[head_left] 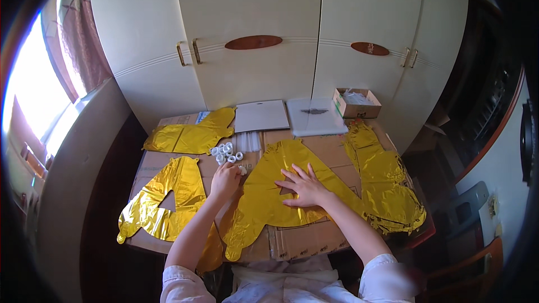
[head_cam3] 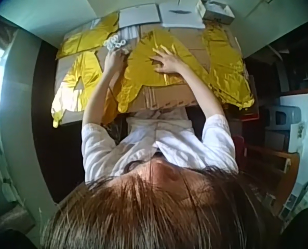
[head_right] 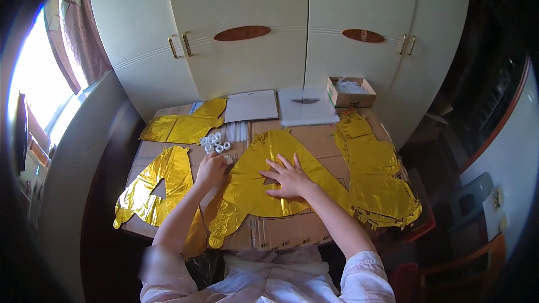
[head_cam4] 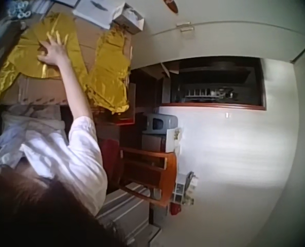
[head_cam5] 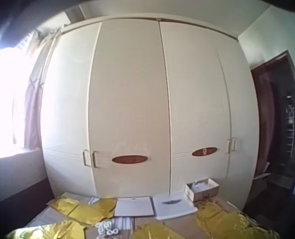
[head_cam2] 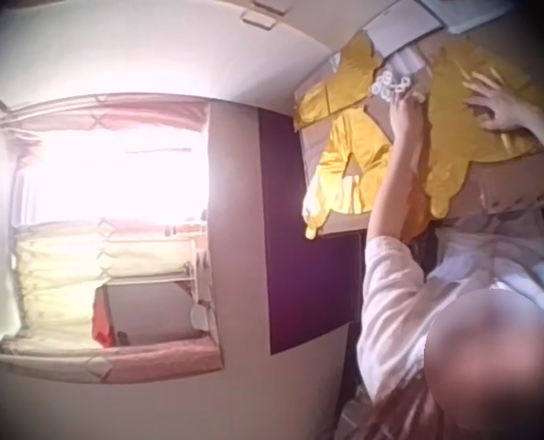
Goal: Folding and inserting gold foil shapes into paper display cards.
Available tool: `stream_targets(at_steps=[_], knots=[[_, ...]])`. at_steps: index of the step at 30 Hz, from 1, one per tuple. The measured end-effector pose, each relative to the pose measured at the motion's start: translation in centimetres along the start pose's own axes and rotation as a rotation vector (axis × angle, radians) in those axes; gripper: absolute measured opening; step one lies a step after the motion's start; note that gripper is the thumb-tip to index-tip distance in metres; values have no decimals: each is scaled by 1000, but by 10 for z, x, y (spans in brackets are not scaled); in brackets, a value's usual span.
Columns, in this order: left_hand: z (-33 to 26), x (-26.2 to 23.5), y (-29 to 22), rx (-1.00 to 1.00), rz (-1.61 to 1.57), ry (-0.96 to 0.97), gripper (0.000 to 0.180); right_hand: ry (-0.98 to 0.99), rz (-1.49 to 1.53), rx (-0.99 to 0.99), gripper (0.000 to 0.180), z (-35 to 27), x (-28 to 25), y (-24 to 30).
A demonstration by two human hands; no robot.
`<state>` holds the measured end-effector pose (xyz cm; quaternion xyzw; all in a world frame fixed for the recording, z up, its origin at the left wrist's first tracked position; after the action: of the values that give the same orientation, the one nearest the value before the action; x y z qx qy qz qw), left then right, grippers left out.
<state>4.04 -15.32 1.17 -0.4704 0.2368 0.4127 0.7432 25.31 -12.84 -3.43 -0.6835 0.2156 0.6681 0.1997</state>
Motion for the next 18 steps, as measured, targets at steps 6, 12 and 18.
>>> stream_targets(at_steps=[6, 12, 18], knots=[[0, 10, -9, 72, 126, 64, 13, -7, -62, -13, 78, -4, 2, 14], [7, 9, -5, 41, 125, 40, 13, 20, -82, -14, 80, -9, 4, 19], [12, 12, 16, -198, 23, 97, 9, -43, -53, -14, 80, -15, 2, 16]])
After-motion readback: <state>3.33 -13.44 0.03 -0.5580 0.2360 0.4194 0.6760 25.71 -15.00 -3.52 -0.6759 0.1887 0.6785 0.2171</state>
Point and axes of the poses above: each hand's wrist, its own z-axis towards the middle knuckle, its own x-axis out of the palm, y = z × x, the point moved 10 cm from there along z, towards the middle knuckle, and after that the axes turned 7 degrees about -z, right-handed, at the moved point
